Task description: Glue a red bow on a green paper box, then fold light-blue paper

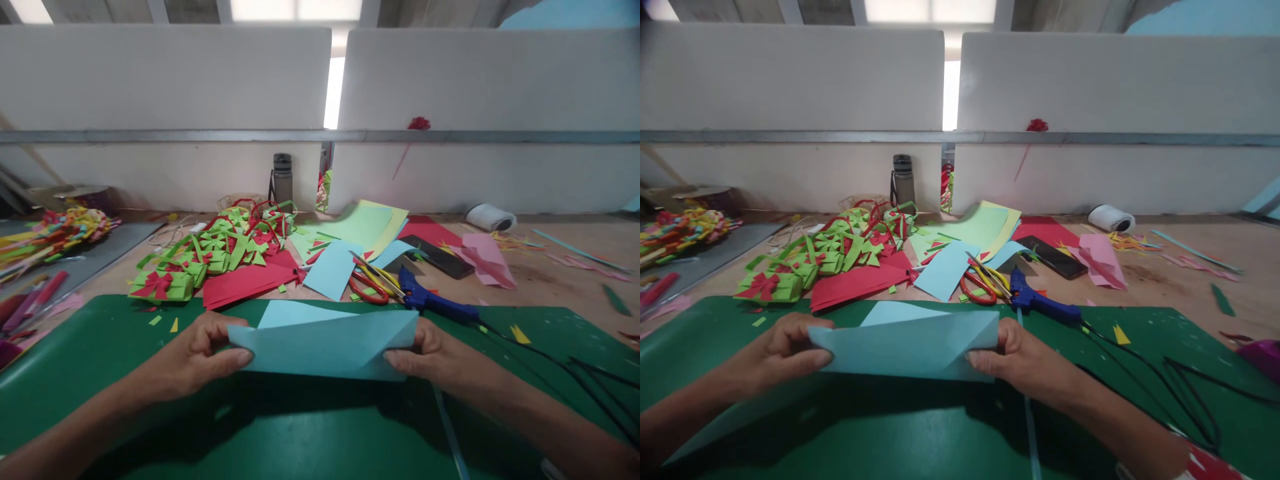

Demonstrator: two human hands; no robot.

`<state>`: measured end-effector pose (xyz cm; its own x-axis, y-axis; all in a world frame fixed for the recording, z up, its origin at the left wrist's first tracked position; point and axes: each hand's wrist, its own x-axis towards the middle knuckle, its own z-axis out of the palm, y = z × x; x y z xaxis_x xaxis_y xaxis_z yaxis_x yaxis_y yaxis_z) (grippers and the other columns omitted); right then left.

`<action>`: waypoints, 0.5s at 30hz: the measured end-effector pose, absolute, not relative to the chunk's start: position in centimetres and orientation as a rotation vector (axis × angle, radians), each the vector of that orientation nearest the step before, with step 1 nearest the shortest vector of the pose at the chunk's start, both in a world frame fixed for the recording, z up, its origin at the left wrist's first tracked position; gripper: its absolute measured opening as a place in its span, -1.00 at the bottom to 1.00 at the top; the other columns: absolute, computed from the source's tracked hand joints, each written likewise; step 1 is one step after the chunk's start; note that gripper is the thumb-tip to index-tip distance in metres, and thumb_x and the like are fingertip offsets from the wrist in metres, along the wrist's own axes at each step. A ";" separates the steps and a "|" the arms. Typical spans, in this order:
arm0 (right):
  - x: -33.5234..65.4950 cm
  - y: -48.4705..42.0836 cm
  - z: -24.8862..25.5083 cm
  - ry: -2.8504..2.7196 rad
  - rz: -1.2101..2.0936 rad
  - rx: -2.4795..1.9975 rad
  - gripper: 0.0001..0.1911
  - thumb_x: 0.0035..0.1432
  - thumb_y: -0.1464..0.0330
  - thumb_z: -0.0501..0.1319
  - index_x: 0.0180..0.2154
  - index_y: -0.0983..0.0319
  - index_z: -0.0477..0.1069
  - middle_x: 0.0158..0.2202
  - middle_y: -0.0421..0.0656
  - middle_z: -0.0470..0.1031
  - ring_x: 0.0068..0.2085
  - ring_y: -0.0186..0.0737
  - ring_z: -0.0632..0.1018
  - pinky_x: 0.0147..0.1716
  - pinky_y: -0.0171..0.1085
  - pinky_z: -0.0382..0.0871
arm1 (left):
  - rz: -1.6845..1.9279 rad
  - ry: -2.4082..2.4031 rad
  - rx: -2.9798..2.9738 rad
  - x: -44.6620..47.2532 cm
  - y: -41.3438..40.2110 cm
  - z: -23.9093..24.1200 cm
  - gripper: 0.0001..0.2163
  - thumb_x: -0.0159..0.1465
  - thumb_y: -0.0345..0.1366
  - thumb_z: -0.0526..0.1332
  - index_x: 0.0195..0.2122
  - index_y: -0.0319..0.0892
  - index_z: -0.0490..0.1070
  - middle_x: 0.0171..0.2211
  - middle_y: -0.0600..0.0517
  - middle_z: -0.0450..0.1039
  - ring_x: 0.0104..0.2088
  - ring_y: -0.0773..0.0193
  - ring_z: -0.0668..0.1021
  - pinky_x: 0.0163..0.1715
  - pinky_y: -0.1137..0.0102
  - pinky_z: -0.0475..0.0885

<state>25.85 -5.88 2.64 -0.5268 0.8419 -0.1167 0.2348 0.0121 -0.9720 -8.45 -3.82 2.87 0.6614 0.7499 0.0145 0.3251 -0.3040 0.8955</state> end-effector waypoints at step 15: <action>25.0 -6.5 8.2 -2.357 1.046 -1.508 -0.56 -0.06 0.15 0.34 -0.13 0.19 0.50 -0.23 -0.14 0.52 -0.20 -0.11 0.48 -0.30 -0.30 0.31 | 0.305 0.879 1.882 -7.0 -4.4 3.0 -0.72 0.33 -0.10 0.02 -0.37 -0.22 0.25 -0.46 0.11 0.21 -0.47 0.36 0.28 -0.46 0.51 0.25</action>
<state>24.98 -6.52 8.17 -0.4812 0.8458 -0.2304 0.7382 0.2491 -0.6269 -7.02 -4.36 2.97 0.7047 0.6900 -0.1655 0.4393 -0.2411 0.8654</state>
